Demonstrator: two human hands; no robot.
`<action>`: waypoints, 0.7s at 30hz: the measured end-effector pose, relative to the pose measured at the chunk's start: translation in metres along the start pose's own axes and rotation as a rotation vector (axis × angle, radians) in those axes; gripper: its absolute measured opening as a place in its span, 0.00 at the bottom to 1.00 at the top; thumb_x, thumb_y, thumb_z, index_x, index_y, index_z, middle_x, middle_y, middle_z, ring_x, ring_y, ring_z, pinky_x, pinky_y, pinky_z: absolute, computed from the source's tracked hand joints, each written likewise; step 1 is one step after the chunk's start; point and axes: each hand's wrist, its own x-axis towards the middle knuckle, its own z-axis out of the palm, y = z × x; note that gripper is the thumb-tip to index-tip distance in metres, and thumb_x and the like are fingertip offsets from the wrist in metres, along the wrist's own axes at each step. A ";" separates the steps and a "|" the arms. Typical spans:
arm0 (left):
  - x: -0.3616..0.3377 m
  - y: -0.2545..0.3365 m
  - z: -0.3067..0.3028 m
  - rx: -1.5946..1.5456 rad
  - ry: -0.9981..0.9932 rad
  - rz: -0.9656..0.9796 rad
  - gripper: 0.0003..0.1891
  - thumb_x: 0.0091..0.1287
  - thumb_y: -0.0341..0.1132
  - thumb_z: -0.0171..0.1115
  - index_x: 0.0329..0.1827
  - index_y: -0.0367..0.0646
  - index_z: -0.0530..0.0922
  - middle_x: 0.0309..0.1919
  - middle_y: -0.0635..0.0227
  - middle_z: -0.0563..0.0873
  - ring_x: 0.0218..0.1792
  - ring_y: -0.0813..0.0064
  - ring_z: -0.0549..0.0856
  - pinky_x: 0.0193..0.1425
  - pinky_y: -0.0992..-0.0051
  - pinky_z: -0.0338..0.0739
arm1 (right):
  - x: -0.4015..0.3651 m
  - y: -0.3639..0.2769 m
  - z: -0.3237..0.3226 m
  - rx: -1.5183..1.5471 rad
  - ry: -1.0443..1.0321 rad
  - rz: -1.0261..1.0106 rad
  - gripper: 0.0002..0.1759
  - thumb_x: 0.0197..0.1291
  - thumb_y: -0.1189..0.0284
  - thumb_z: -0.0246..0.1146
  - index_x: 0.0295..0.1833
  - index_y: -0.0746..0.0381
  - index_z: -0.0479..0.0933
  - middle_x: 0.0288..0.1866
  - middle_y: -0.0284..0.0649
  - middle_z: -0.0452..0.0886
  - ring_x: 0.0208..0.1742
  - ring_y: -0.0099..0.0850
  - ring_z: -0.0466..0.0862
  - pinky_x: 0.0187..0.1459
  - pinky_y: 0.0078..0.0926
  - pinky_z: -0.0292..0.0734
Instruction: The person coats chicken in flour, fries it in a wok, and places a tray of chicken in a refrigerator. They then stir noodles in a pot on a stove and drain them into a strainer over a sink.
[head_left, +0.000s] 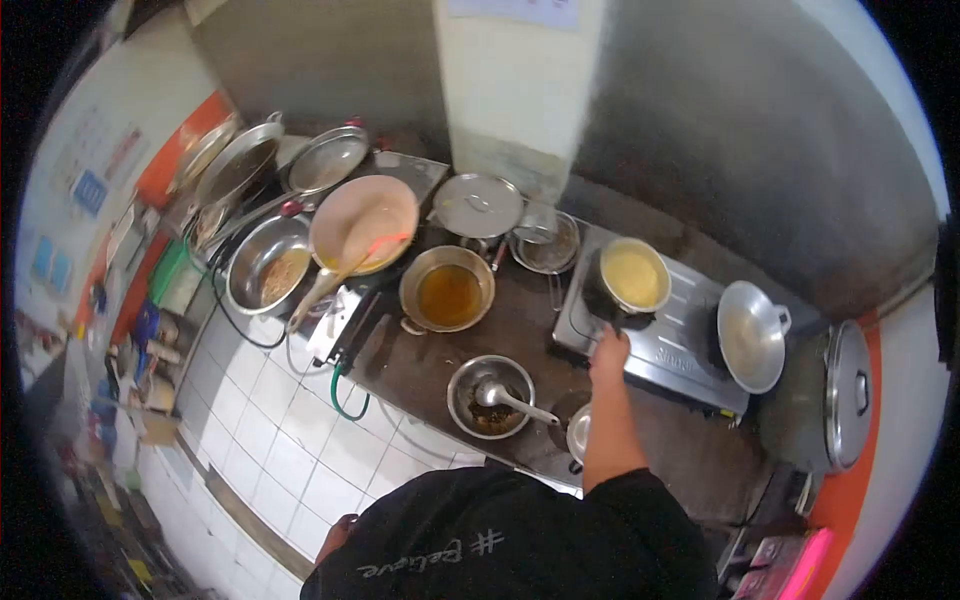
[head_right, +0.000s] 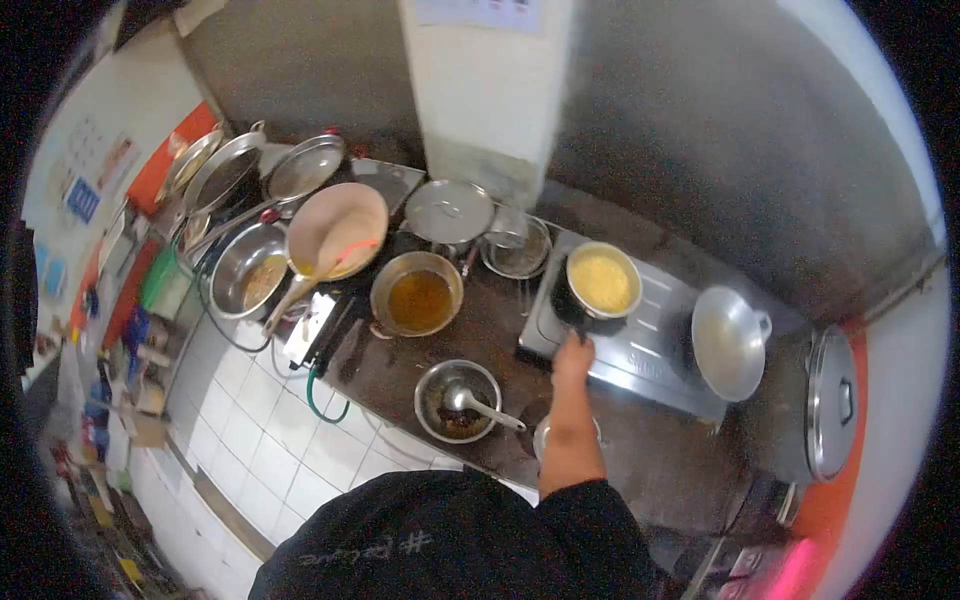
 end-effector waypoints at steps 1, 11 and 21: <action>-0.005 -0.018 0.002 -0.026 0.010 -0.004 0.28 0.69 0.43 0.67 0.68 0.36 0.74 0.57 0.48 0.86 0.60 0.54 0.84 0.64 0.61 0.78 | -0.013 -0.010 -0.004 -0.071 -0.001 0.006 0.08 0.71 0.65 0.60 0.44 0.57 0.70 0.21 0.29 0.66 0.13 0.23 0.63 0.10 0.25 0.55; -0.062 -0.230 -0.012 -0.191 -0.010 -0.114 0.29 0.69 0.44 0.67 0.68 0.37 0.74 0.57 0.47 0.85 0.61 0.53 0.84 0.64 0.60 0.78 | -0.197 -0.078 0.025 -0.087 -0.137 -0.093 0.12 0.65 0.72 0.63 0.35 0.51 0.65 0.20 0.25 0.64 0.12 0.18 0.60 0.13 0.21 0.50; -0.002 -0.176 -0.117 0.283 -0.027 0.174 0.29 0.69 0.45 0.67 0.68 0.37 0.74 0.58 0.47 0.85 0.61 0.52 0.83 0.65 0.59 0.78 | -0.305 -0.068 0.025 -0.005 -0.203 0.089 0.09 0.68 0.73 0.60 0.37 0.56 0.66 0.19 0.28 0.64 0.12 0.21 0.59 0.14 0.24 0.52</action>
